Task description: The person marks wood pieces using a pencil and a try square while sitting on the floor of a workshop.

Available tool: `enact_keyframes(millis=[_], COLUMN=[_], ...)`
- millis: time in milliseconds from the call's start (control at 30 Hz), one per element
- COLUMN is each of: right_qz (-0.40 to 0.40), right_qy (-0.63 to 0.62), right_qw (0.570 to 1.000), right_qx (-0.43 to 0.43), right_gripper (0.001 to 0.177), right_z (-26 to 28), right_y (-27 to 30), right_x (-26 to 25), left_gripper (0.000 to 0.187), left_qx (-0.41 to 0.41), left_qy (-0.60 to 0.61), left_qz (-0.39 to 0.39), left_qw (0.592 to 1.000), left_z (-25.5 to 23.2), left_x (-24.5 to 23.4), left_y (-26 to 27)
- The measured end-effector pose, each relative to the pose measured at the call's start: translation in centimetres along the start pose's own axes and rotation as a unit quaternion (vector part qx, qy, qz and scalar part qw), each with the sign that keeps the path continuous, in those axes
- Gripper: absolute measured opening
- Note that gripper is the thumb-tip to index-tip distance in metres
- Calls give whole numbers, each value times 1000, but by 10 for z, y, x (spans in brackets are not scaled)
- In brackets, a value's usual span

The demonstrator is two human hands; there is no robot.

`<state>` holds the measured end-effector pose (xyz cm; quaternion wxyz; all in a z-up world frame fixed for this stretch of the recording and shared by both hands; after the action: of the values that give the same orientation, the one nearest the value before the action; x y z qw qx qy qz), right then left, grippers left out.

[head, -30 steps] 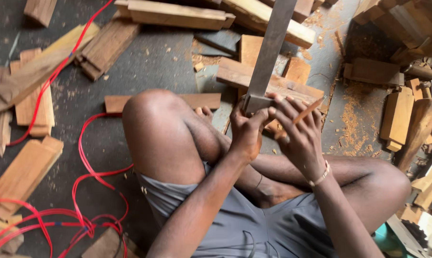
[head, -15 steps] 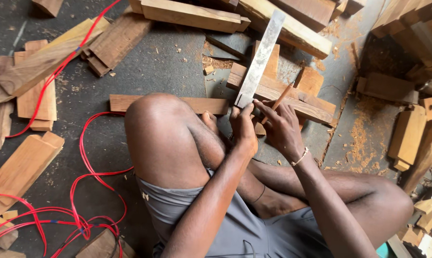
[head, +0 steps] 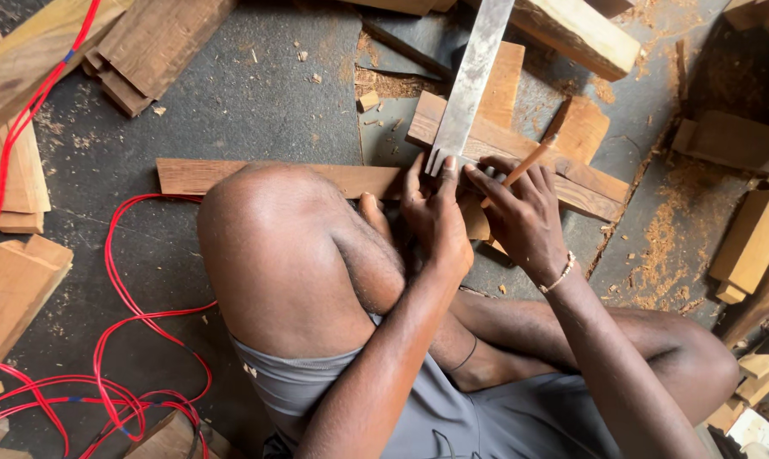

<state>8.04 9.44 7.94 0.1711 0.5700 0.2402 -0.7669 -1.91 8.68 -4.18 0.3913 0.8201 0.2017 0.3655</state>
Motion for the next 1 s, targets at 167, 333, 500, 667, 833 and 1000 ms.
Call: enact_keyframes(millis=[167, 333, 500, 667, 833, 1000], right_qz=[23, 39, 38, 48, 56, 45], right_qy=[32, 4, 35, 60, 69, 67], right_qw=[999, 999, 998, 997, 996, 996], right_qx=[-26, -37, -35, -31, -29, -28], right_gripper=[70, 67, 69, 69, 75, 76], right_z=[0, -2, -5, -8, -6, -2], right_y=[-15, -17, -13, -13, -16, -20], right_x=[9, 13, 17, 19, 14, 9], left_gripper=[45, 44, 45, 47, 47, 46], left_qx=[-7, 1, -12, -33, -27, -26], left_qy=[19, 24, 27, 14, 19, 18], left_qz=[2, 10, 2, -7, -9, -5], left_qw=[1000, 1000, 1000, 999, 999, 999], left_z=[2, 0, 0, -1, -4, -4], left_x=[-1, 0, -1, -2, 0, 0], left_y=[-2, -3, -2, 0, 2, 2])
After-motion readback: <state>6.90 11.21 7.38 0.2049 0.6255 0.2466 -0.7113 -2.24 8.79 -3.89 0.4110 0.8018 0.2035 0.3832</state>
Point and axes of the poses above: each hand's wrist, its own y-axis away from the middle knuckle, its own x-axis out of the palm, z = x × y, the point moved 10 cm from there along -y, towards the middle knuckle, and after that the axes turned 12 degrees about -x, right-handed, at the moved point
